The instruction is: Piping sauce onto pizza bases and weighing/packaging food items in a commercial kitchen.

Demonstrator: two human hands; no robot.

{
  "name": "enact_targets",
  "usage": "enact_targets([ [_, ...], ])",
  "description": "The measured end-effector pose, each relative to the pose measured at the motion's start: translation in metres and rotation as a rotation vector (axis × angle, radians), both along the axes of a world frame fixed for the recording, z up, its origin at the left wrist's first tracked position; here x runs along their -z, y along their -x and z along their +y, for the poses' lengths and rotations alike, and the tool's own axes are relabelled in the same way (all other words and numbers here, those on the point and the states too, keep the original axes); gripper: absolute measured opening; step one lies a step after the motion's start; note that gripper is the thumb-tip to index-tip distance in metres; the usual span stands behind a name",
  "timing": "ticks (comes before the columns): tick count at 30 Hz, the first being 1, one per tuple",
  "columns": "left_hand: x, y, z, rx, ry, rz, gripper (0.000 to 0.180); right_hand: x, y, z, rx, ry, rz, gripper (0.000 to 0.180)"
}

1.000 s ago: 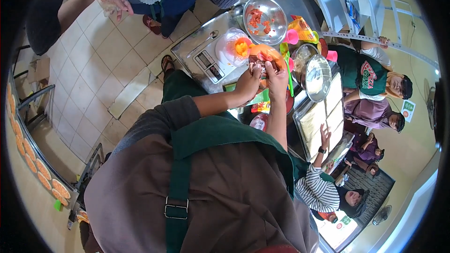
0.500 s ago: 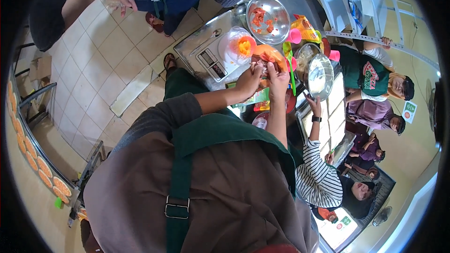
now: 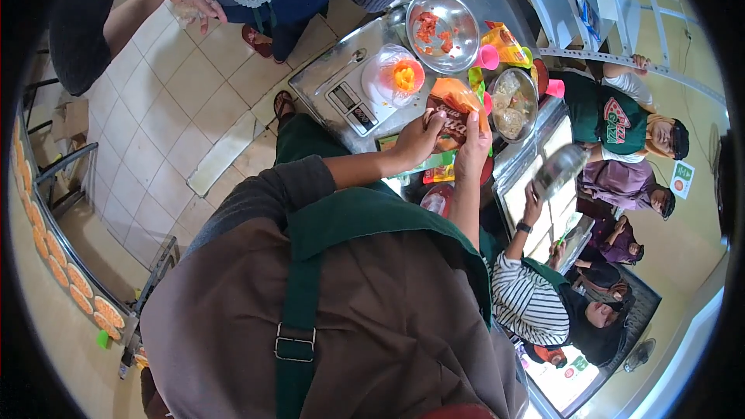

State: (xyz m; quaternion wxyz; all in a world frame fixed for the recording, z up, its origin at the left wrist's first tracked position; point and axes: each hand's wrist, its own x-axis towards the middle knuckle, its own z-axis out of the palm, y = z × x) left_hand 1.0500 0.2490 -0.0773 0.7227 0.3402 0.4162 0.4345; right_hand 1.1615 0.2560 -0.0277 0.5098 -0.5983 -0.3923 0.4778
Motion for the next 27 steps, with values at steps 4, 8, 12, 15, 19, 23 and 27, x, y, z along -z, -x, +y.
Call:
enact_targets([
  [4,0.002,-0.001,-0.001,0.046,0.051,-0.024,0.037,0.007,-0.004,-0.001,0.026,-0.009,-0.011,0.033],
  [8,-0.002,0.001,-0.001,-0.023,-0.017,-0.035,0.038,0.006,-0.001,0.001,0.012,-0.041,-0.02,0.033],
  [12,0.003,-0.001,-0.002,-0.01,-0.012,0.001,0.039,0.004,0.002,0.002,-0.001,-0.036,-0.032,0.032],
  [15,0.012,-0.006,-0.003,-0.056,-0.092,0.064,0.037,0.004,0.005,0.008,-0.036,-0.022,-0.11,0.03],
  [19,0.022,-0.016,-0.002,-0.129,-0.009,0.084,0.037,0.006,0.01,0.02,-0.106,0.009,-0.189,0.027],
  [23,0.017,-0.009,0.003,-0.114,0.002,0.107,0.038,0.009,0.012,0.027,-0.164,0.004,-0.249,0.026],
  [27,0.014,-0.01,0.005,-0.185,-0.009,0.09,0.039,0.02,0.009,0.031,-0.179,0.004,-0.197,0.026],
])
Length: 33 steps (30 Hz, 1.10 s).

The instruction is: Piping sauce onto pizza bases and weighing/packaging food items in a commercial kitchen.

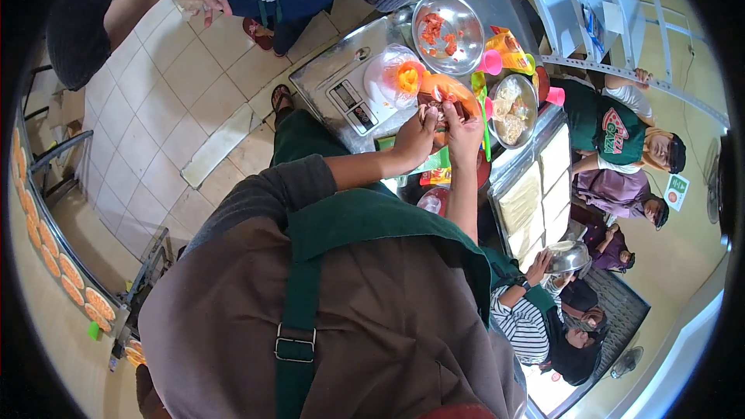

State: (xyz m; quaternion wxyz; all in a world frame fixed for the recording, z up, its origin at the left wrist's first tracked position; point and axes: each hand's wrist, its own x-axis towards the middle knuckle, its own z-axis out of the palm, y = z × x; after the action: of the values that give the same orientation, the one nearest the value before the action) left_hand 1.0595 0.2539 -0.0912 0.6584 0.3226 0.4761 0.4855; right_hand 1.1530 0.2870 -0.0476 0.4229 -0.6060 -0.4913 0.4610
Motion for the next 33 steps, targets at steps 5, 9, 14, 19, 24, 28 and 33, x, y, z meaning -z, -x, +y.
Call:
enact_targets([
  [5,0.0,0.0,0.001,0.02,0.038,0.096,0.038,-0.002,0.001,0.001,-0.026,-0.013,0.005,0.027],
  [9,0.0,0.0,0.002,0.019,-0.002,0.081,0.037,-0.004,-0.001,0.001,0.018,0.012,0.063,0.027],
  [14,-0.002,0.003,0.002,0.113,0.09,-0.046,0.035,-0.016,-0.001,-0.004,0.068,0.055,0.089,0.03],
  [19,-0.014,0.009,0.0,0.164,-0.056,0.0,0.036,-0.014,-0.031,-0.017,0.171,0.034,0.046,0.031],
  [24,-0.001,0.006,-0.002,0.193,-0.223,0.081,0.041,-0.051,-0.031,-0.028,0.133,-0.118,-0.202,0.029],
  [28,0.002,0.005,0.003,0.352,-0.072,-0.196,0.049,-0.071,-0.037,-0.044,0.2,-0.211,-0.328,0.029],
  [33,0.006,0.0,0.003,0.395,0.008,-0.263,0.052,-0.076,-0.034,-0.054,0.268,-0.3,-0.313,0.029],
])
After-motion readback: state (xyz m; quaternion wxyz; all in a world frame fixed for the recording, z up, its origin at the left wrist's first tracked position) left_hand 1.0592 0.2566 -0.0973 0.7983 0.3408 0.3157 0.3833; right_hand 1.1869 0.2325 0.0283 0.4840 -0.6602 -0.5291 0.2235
